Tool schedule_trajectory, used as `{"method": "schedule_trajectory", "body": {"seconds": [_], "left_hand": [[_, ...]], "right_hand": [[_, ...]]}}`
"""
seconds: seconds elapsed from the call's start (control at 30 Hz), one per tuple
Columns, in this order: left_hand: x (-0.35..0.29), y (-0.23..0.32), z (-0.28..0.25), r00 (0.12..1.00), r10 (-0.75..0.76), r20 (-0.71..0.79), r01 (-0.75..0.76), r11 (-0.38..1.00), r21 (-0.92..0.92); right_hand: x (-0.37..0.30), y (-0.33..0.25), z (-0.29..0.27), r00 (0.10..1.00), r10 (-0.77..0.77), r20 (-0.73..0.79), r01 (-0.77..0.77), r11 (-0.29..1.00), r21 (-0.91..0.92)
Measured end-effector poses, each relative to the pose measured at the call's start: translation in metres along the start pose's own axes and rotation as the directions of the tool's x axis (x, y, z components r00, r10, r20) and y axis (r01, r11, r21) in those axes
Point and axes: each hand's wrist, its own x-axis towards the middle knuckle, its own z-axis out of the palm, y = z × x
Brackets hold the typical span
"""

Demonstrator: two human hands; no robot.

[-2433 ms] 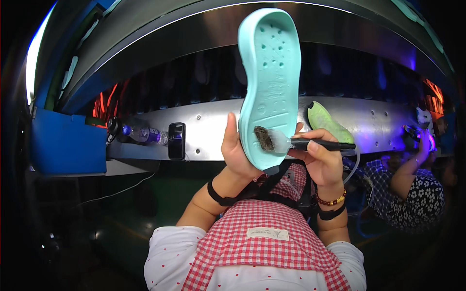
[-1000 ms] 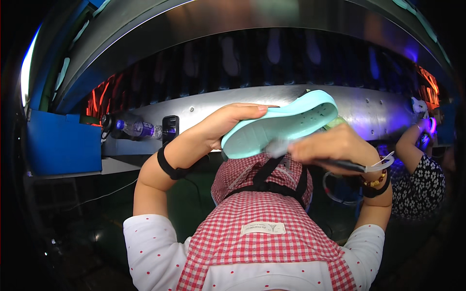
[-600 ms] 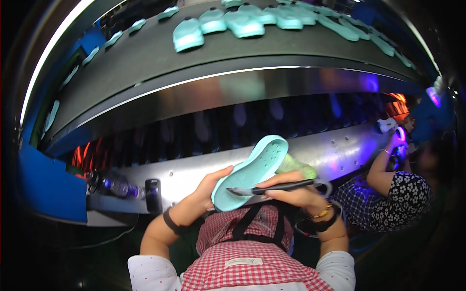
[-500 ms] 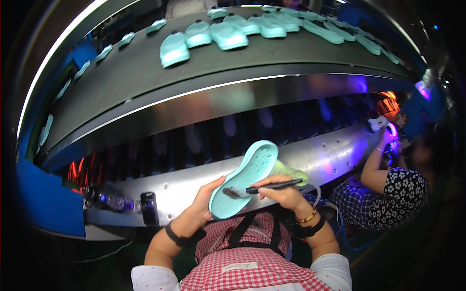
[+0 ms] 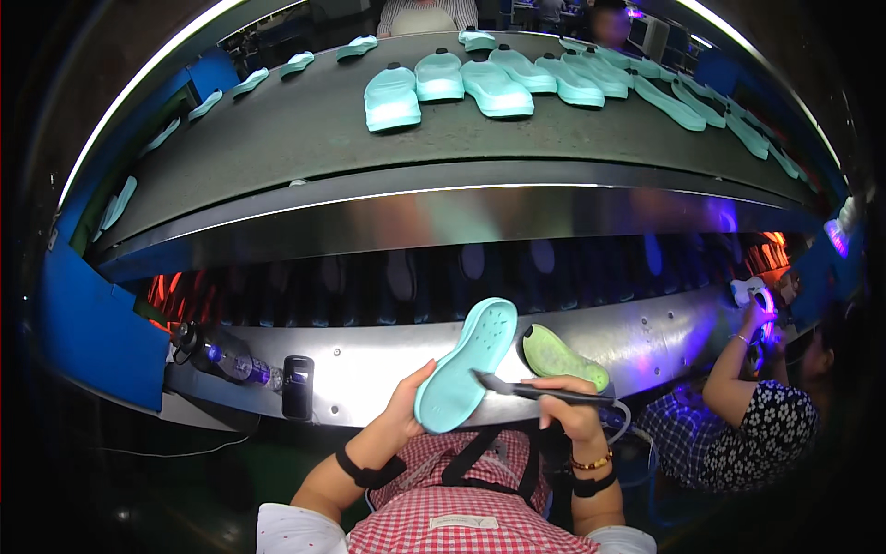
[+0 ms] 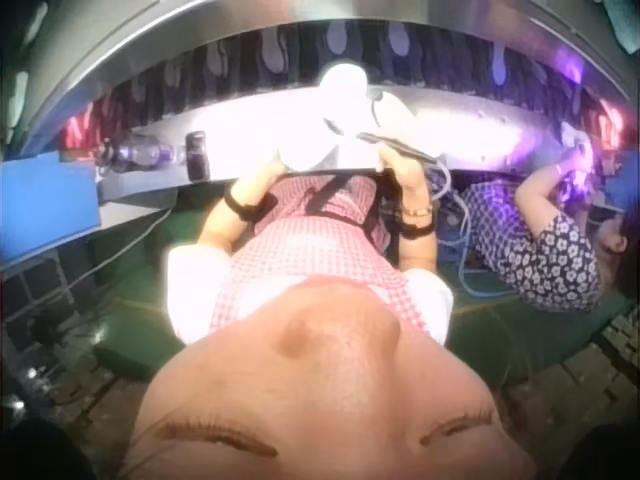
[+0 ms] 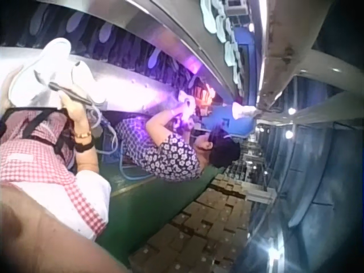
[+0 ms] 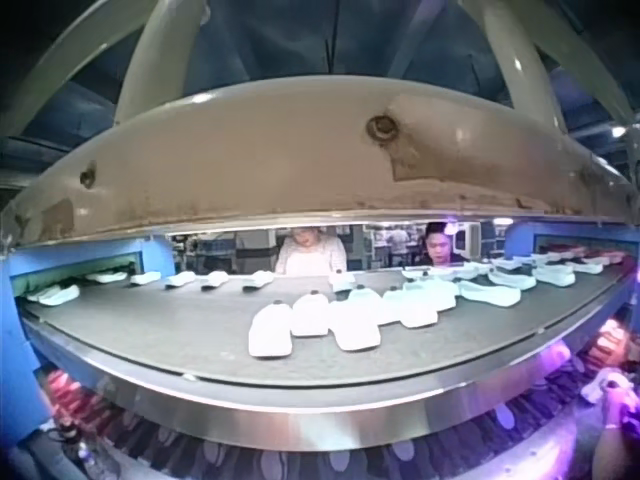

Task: Applying a liquid treatment or glue to the interior surface of light-blue shoe soles using a brush on an assembly line.

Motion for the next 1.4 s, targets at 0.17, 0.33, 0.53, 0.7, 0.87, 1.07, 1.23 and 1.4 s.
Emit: {"method": "schedule_trajectory", "body": {"seconds": [0.17,0.33,0.53,0.7,0.87,1.07,1.23,1.4], "left_hand": [[-0.035,0.008,-0.007,0.998,0.066,-0.009,-0.066,0.997,-0.026],[-0.045,0.008,-0.021,0.983,0.151,-0.105,-0.167,0.972,-0.166],[-0.1,0.032,-0.011,0.893,0.394,0.217,-0.437,0.876,0.205],[-0.169,0.096,0.009,0.678,0.718,0.158,-0.716,0.596,0.365],[-0.211,0.27,0.011,0.308,0.779,0.546,-0.906,0.416,-0.083],[-0.214,0.392,0.014,-0.106,0.969,-0.223,-0.978,-0.142,-0.153],[-0.096,0.314,0.095,0.3,0.855,0.424,-0.416,-0.283,0.864],[-0.015,0.238,0.135,0.427,0.617,0.661,-0.043,-0.716,0.697]], "right_hand": [[-0.001,0.028,-0.022,0.91,0.105,-0.401,0.028,0.949,0.313],[-0.013,0.042,-0.033,0.85,0.185,-0.494,0.035,0.915,0.403],[-0.008,0.049,-0.021,0.825,0.246,-0.509,-0.017,0.911,0.413],[-0.001,0.05,-0.018,0.816,0.268,-0.512,-0.061,0.921,0.384],[0.009,0.05,-0.015,0.848,0.28,-0.45,-0.12,0.928,0.353],[0.008,0.04,-0.002,0.926,0.218,-0.307,-0.099,0.928,0.358],[-0.002,0.042,-0.008,0.941,0.161,-0.298,-0.055,0.94,0.335],[0.007,0.038,0.006,0.951,0.134,-0.278,-0.026,0.933,0.359]]}}
